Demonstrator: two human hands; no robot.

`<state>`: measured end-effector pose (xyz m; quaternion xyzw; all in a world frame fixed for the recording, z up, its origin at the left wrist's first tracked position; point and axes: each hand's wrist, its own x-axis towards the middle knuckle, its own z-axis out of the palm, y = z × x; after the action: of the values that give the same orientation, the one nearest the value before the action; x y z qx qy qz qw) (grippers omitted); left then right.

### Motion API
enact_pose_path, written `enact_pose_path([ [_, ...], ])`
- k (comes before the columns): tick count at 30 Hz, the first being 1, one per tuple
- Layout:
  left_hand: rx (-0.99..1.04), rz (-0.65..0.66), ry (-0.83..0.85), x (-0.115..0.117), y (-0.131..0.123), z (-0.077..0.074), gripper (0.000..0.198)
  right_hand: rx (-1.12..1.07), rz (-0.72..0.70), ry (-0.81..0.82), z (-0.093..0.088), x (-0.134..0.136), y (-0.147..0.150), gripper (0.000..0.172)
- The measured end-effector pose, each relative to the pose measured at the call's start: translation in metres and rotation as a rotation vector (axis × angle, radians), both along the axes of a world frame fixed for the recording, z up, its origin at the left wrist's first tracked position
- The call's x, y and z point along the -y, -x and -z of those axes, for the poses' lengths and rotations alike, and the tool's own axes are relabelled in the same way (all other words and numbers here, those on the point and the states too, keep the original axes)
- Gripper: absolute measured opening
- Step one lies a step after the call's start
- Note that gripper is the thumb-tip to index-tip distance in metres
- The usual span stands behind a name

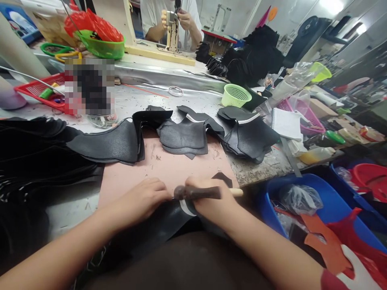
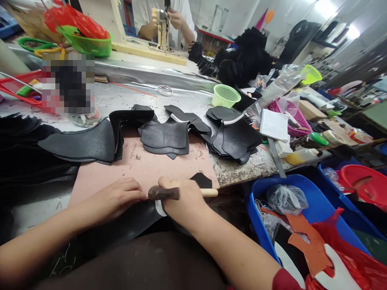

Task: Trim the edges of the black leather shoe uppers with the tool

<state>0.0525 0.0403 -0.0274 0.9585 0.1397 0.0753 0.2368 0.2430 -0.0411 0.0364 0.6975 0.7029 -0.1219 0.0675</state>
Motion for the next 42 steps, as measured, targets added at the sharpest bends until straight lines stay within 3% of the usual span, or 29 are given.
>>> enact_pose_path([
  [3, 0.019, 0.024, -0.033, -0.001, 0.002, -0.001, 0.027, 0.012, -0.076, 0.059, 0.000, -0.003, 0.009, 0.017],
  [6, 0.004, 0.044, -0.089, -0.002, 0.005, -0.001, 0.030, 0.031, -0.069, 0.007, 0.002, -0.007, 0.012, 0.018],
  [11, 0.016, 0.011, -0.061, -0.002, 0.012, -0.001, 0.027, 0.004, -0.119, 0.081, 0.000, -0.011, 0.018, 0.016],
  [16, 0.032, -0.002, -0.052, -0.002, 0.020, 0.000, 0.026, -0.025, -0.149, 0.011, 0.000, -0.012, 0.025, 0.018],
  [20, 0.021, -0.041, -0.095, -0.002, 0.028, 0.001, 0.030, 0.012, -0.164, 0.053, 0.005, -0.015, 0.029, 0.016],
  [32, 0.010, -0.088, 0.050, -0.003, 0.049, 0.003, 0.029, -0.043, -0.255, 0.032, 0.003, -0.023, 0.049, 0.020],
  [36, -0.001, -0.091, -0.032, -0.004, 0.056, 0.003, 0.036, -0.027, -0.275, 0.072, 0.002, -0.026, 0.053, 0.019],
  [42, 0.039, -0.078, -0.071, -0.005, 0.062, 0.002, 0.031, -0.056, -0.280, 0.052, 0.005, -0.031, 0.059, 0.020],
])
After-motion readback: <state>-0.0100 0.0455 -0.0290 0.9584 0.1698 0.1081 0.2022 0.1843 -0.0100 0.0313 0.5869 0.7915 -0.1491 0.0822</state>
